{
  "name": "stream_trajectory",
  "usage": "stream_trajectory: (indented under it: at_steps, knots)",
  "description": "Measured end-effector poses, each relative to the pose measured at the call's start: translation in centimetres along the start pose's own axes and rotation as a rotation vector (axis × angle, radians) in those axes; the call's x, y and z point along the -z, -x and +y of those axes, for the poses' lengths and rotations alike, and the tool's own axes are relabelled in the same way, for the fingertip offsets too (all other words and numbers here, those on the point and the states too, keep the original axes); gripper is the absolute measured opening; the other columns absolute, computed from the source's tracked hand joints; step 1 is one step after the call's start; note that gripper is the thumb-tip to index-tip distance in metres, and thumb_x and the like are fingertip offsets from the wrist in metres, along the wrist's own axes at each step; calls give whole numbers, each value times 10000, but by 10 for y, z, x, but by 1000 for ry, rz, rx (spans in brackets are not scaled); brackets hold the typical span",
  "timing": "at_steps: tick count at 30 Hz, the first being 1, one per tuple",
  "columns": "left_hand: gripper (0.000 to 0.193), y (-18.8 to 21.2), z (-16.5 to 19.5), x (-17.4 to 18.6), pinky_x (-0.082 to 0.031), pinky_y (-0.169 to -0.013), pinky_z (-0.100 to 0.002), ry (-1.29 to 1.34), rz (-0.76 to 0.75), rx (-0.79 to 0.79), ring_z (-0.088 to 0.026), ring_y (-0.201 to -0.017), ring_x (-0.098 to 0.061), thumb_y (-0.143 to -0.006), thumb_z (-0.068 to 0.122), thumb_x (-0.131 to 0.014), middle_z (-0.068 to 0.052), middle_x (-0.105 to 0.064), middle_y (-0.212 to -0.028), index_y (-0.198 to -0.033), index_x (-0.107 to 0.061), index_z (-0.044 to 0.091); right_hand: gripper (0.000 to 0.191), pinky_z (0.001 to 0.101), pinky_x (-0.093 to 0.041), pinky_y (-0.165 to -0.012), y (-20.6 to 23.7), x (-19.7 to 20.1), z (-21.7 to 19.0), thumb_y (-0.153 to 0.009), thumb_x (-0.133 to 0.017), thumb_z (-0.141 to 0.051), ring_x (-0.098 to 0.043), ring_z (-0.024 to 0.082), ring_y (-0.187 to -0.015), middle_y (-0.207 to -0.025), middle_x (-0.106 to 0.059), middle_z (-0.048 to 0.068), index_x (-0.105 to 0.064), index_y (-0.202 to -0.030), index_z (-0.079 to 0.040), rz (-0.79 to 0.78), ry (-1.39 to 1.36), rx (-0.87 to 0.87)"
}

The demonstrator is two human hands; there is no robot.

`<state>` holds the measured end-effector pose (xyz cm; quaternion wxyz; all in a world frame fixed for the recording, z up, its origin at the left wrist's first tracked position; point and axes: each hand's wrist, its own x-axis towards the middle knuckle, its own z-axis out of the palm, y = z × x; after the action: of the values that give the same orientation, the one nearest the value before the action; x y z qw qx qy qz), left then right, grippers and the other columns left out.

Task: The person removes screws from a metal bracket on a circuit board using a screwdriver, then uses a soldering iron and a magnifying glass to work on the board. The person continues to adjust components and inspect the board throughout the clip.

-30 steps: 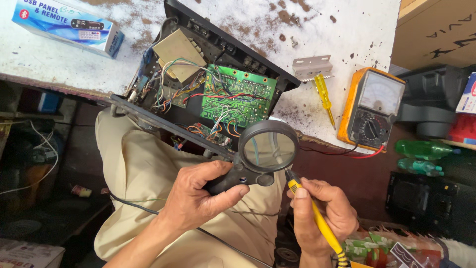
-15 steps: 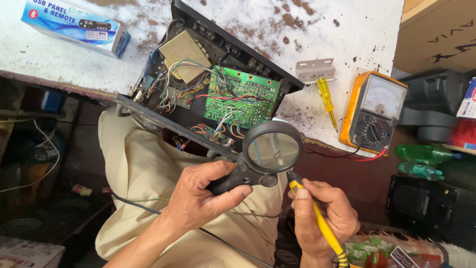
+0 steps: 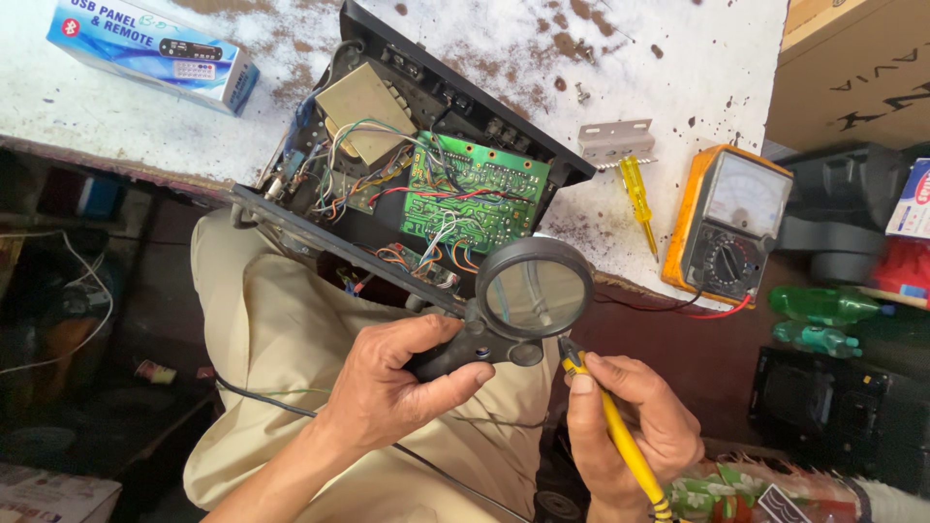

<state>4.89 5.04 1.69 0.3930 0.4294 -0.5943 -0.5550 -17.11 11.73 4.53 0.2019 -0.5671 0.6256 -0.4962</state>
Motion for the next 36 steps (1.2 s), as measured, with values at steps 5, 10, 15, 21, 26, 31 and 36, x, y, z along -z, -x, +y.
stream_trajectory:
  at_steps: [5, 10, 15, 21, 26, 31, 36]
  knots:
    - [286, -1, 2, 1, -463, -514, -279, -3, 3, -2, -103, -558, -557, -804, 217, -859, -43, -621, -675, -969, -724, 27, 156, 213, -569, -735, -3, 0, -7, -920, -711, 28, -689, 105, -808, -970, -734, 138, -686, -1074, 29, -4, 79, 26]
    - [289, -1, 2, 2, -459, -513, -278, 8, -1, 3, -108, -560, -548, -805, 216, -856, -45, -622, -683, -977, -725, 24, 169, 204, -555, -707, -3, -1, -9, -910, -718, 33, -672, 89, -781, -962, -732, 129, -691, -1076, 21, -8, 82, 23]
    - [292, -2, 2, 1, -458, -515, -279, 4, -2, -4, -112, -558, -554, -805, 218, -860, -49, -623, -682, -968, -721, 19, 167, 201, -557, -698, -4, -2, -11, -911, -718, 36, -675, 86, -783, -968, -731, 130, -689, -1074, 20, -2, 85, 23]
    - [302, -1, 3, 2, -464, -517, -282, 0, 6, -18, -113, -560, -564, -799, 219, -863, -49, -629, -687, -977, -724, 18, 164, 197, -551, -685, -5, -3, -15, -907, -721, 40, -668, 82, -766, -968, -735, 133, -692, -1066, 18, -4, 99, 18]
    - [305, -2, 2, 3, -463, -523, -286, -5, 5, -39, -124, -565, -557, -803, 219, -863, -53, -628, -699, -981, -720, 17, 156, 196, -550, -678, -6, -3, -15, -907, -721, 40, -665, 81, -754, -962, -736, 128, -694, -1059, 15, -7, 91, 35]
    - [304, -1, 4, 5, -465, -525, -286, -20, 3, -50, -126, -565, -569, -802, 226, -863, -56, -634, -701, -976, -723, 19, 152, 196, -550, -683, -4, -3, -19, -905, -719, 36, -667, 83, -753, -973, -733, 131, -697, -1054, 16, 24, 131, 55]
    - [308, 0, 6, 6, -467, -520, -286, -16, 1, -33, -125, -560, -572, -797, 237, -864, -54, -639, -693, -968, -726, 21, 143, 199, -551, -672, -5, -4, -22, -896, -731, 28, -666, 83, -743, -957, -738, 129, -702, -1035, 13, 22, 113, 26]
